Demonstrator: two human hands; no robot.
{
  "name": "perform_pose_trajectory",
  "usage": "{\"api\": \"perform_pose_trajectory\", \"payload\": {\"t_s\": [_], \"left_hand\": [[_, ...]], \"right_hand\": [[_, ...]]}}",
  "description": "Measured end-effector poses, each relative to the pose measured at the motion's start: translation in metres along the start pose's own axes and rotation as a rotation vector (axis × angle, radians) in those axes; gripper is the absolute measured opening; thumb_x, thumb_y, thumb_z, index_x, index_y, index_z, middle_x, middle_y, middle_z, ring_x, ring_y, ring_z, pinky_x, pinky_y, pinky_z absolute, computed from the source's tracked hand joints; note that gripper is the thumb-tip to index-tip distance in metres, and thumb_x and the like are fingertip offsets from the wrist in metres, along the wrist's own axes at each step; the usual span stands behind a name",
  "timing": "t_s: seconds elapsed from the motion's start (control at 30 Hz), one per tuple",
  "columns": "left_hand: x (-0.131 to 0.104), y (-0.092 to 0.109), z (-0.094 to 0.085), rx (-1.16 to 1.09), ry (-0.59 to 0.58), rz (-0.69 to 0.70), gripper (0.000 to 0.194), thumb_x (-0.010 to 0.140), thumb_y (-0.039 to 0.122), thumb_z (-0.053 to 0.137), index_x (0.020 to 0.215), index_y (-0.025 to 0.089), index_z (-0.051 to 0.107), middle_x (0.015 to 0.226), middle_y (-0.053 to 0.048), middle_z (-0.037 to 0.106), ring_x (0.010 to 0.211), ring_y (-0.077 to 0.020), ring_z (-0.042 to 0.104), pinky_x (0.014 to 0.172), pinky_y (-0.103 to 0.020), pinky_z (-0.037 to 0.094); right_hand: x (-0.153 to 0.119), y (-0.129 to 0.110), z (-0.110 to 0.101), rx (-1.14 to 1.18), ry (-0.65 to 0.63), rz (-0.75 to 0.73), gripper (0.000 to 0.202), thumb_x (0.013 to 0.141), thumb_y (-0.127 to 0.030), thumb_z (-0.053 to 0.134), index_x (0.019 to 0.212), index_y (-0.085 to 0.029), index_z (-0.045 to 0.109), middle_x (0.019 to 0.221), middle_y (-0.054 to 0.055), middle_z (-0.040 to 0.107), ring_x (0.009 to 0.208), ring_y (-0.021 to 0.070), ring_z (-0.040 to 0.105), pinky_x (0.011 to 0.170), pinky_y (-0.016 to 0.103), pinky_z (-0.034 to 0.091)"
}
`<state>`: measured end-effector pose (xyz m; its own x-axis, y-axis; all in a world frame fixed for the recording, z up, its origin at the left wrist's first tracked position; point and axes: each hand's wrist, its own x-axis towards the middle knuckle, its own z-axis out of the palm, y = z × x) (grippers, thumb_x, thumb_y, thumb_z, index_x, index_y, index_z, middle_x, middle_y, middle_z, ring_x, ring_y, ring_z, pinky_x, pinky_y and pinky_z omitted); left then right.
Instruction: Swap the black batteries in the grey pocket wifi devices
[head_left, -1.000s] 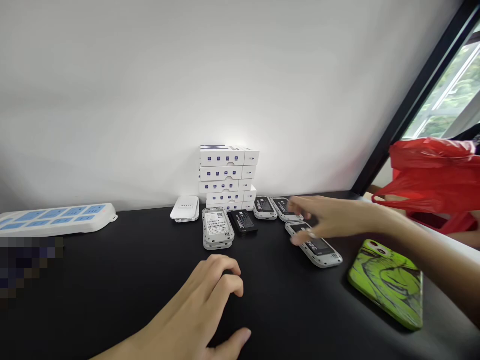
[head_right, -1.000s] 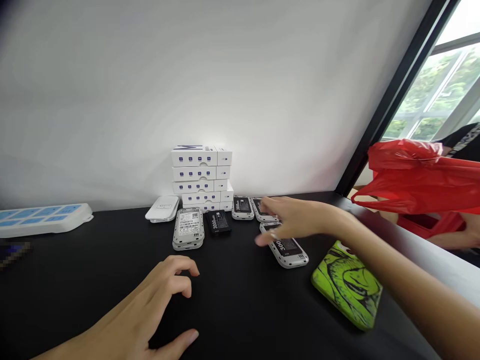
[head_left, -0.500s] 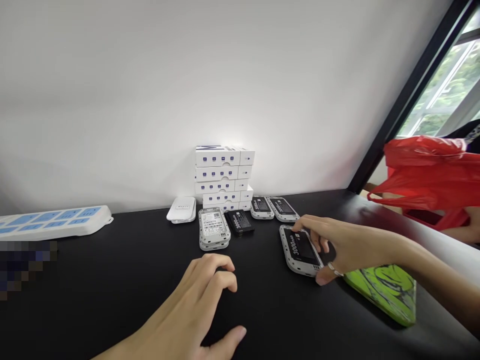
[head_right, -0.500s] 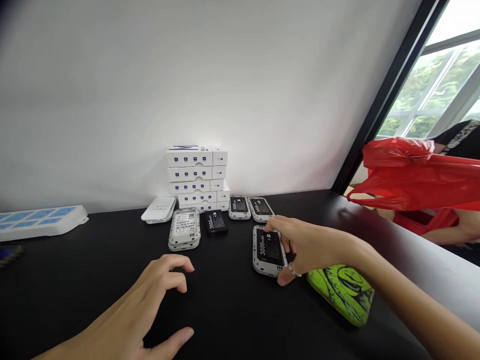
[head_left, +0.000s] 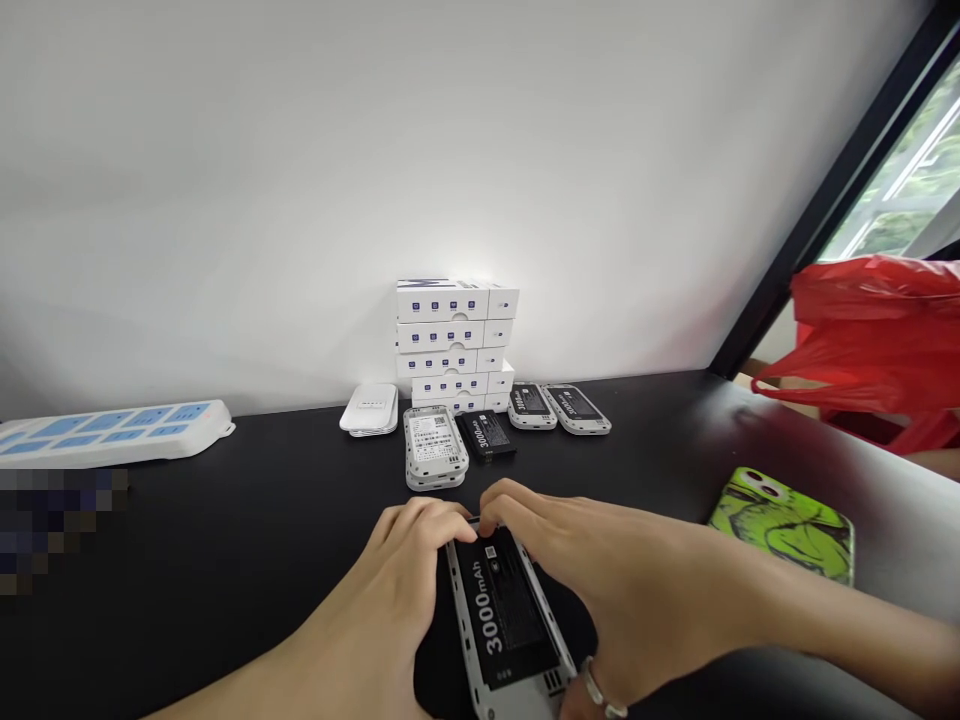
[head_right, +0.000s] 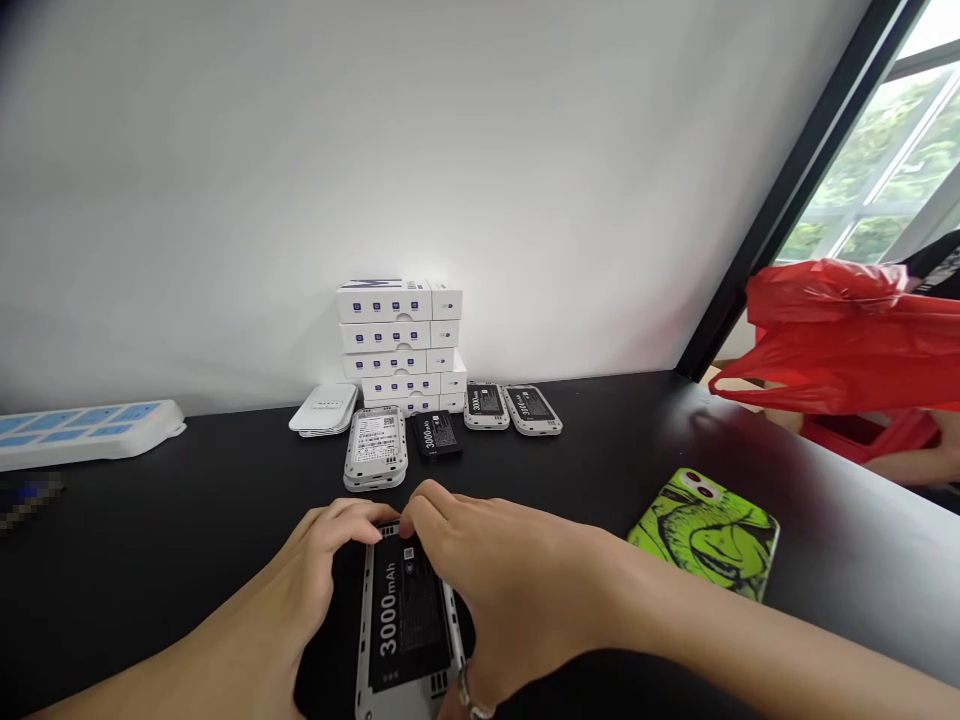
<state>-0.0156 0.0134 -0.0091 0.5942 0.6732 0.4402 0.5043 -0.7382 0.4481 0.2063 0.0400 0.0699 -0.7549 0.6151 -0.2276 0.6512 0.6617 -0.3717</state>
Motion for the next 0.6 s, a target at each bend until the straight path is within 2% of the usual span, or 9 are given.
{"api": "perform_pose_trajectory", "payload": {"t_s": [0.1,0.23,0.33,0.4,0.47,0.53,0.6], "left_hand": [[0.001,-0.001,0.001,-0.005,0.015,-0.028,0.098,0.050,0.034,0.088,0.126,0.029,0.028,0.123,-0.011,0.050,0.105,-0.0348,0.056,0.081,-0.050,0.056],[0.001,0.002,0.001,0.012,0.036,-0.038,0.095,0.048,0.033,0.087,0.123,0.028,0.029,0.123,-0.011,0.050,0.106,-0.0365,0.056,0.082,-0.052,0.055],[0.001,0.005,-0.001,0.021,0.044,-0.059,0.090,0.049,0.036,0.087,0.120,0.027,0.031,0.124,-0.012,0.048,0.109,-0.0381,0.054,0.083,-0.053,0.054],[0.002,0.009,-0.004,0.022,0.032,-0.116,0.088,0.051,0.035,0.087,0.117,0.027,0.030,0.123,-0.012,0.048,0.111,-0.0384,0.053,0.085,-0.054,0.054],[0.003,0.013,-0.008,0.023,0.003,-0.167,0.087,0.052,0.030,0.086,0.117,0.027,0.028,0.121,-0.010,0.047,0.111,-0.0372,0.054,0.087,-0.056,0.054],[0.003,0.016,-0.010,0.032,-0.025,-0.188,0.089,0.053,0.028,0.086,0.118,0.028,0.025,0.120,-0.009,0.047,0.110,-0.0364,0.054,0.088,-0.057,0.054],[0.003,0.017,-0.010,0.034,-0.034,-0.196,0.092,0.053,0.027,0.085,0.121,0.029,0.023,0.120,-0.009,0.046,0.110,-0.0365,0.055,0.087,-0.057,0.054]], "right_hand": [[0.009,0.003,-0.003,0.031,-0.022,0.009,0.064,0.049,-0.036,0.085,0.098,-0.018,0.048,0.104,0.003,0.048,0.089,0.0216,0.054,0.079,0.034,0.049],[0.026,0.004,-0.002,0.057,-0.057,-0.002,0.073,0.036,-0.035,0.089,0.086,-0.021,0.038,0.103,0.002,0.042,0.098,0.0234,0.047,0.089,0.039,0.044],[0.030,0.000,-0.002,0.036,-0.031,0.036,0.079,0.030,-0.028,0.089,0.084,-0.022,0.032,0.104,0.002,0.042,0.098,0.0244,0.047,0.088,0.040,0.044],[0.024,-0.003,-0.004,0.021,0.046,0.053,0.073,0.038,-0.025,0.088,0.086,-0.022,0.032,0.104,0.003,0.045,0.097,0.0248,0.049,0.084,0.037,0.045],[0.014,-0.004,-0.009,0.072,0.079,0.080,0.056,0.056,-0.020,0.080,0.089,-0.023,0.035,0.099,0.002,0.051,0.088,0.0211,0.054,0.073,0.031,0.046],[0.007,-0.002,-0.013,0.212,0.044,0.096,0.042,0.070,-0.011,0.067,0.098,-0.025,0.039,0.087,-0.002,0.058,0.076,0.0165,0.058,0.062,0.025,0.043],[0.006,0.003,-0.017,0.395,-0.010,0.062,0.045,0.074,-0.007,0.062,0.107,-0.027,0.039,0.079,-0.005,0.061,0.072,0.0147,0.060,0.058,0.023,0.043]]}}
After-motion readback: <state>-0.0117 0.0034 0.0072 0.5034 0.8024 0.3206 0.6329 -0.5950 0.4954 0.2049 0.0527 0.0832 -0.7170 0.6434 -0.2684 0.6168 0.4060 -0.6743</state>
